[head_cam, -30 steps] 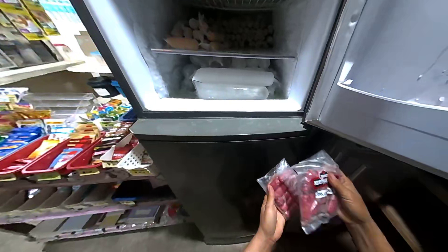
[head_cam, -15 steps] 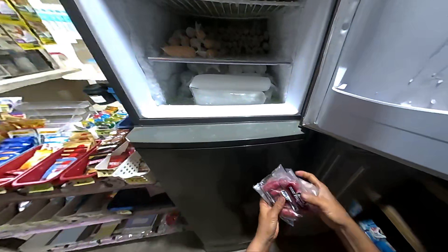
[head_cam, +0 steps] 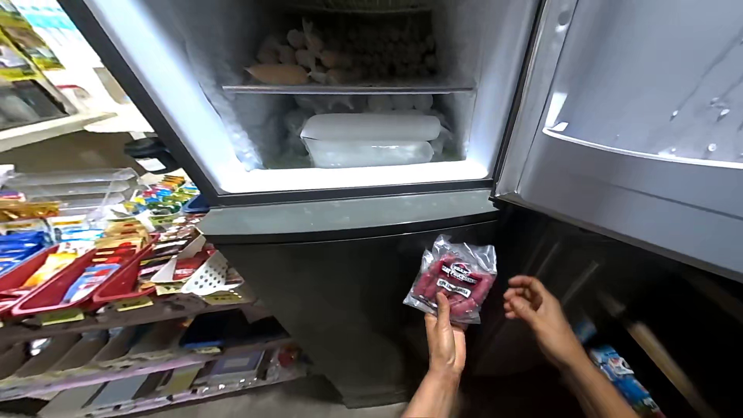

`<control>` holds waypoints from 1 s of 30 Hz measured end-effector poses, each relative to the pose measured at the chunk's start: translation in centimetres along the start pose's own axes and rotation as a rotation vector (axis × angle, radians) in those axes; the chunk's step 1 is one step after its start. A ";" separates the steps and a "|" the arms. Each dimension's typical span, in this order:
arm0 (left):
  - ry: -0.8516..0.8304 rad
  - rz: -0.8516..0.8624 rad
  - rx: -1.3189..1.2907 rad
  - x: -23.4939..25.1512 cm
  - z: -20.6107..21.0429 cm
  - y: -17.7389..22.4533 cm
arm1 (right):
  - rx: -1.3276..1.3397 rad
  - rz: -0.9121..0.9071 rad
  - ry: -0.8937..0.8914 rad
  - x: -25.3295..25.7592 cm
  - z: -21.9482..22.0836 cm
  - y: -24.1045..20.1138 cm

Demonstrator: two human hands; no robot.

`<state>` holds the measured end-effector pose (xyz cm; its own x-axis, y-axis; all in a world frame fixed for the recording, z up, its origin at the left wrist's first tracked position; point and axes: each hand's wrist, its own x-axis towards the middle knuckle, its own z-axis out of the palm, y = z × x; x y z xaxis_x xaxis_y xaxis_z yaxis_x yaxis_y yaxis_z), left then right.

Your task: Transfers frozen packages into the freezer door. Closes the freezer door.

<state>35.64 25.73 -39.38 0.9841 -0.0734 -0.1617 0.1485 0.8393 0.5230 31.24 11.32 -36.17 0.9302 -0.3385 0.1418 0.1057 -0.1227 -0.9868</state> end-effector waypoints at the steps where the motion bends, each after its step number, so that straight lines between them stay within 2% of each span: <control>1: -0.012 0.023 -0.003 0.0 0.3 -0.2 | 0.020 0.053 -0.019 -0.5 0.7 0.5; 3: -0.046 0.054 0.018 -0.5 0.7 -1.0 | 0.115 0.119 -0.035 -0.8 2.4 1.6; 6: -0.126 0.106 0.056 -1.0 0.2 -2.0 | 0.177 0.082 -0.017 -0.1 2.8 2.4; 9: -0.096 0.093 0.046 -0.8 0.0 -2.4 | -0.108 -0.074 -0.033 -0.2 1.4 2.7; 11: -0.088 0.105 0.072 -0.9 0.0 -2.7 | -0.332 -0.270 0.121 -0.8 1.9 3.8; 12: -0.116 0.116 0.082 -0.9 -0.2 -2.9 | -0.364 -0.350 0.214 -1.0 2.3 4.3; 14: -0.186 0.093 0.062 -1.0 -0.9 -3.0 | -0.265 -0.461 0.298 -1.4 2.6 4.5; 16: -0.199 -0.021 0.026 -1.4 -1.0 -2.1 | -0.040 -0.512 0.137 -1.2 1.9 4.3; 18: -0.194 -0.106 0.017 -1.5 -0.5 -1.2 | 0.085 -0.456 0.026 -0.8 1.1 3.7; 23: -0.183 -0.207 -0.257 -0.3 -1.1 -1.7 | 0.358 0.005 0.075 -0.6 0.1 2.2; 27: -0.110 -0.270 -0.085 -0.4 -1.6 -2.5 | 0.341 0.085 0.106 -0.9 0.2 2.3; 30: -0.083 -0.296 -0.165 -0.7 -2.2 -3.8 | 0.396 0.059 0.073 -1.4 1.3 2.8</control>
<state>34.18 23.77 -43.05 0.9063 -0.3644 -0.2141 0.4175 0.8505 0.3199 30.70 12.64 -39.22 0.9130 -0.4008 0.0753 0.1934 0.2631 -0.9452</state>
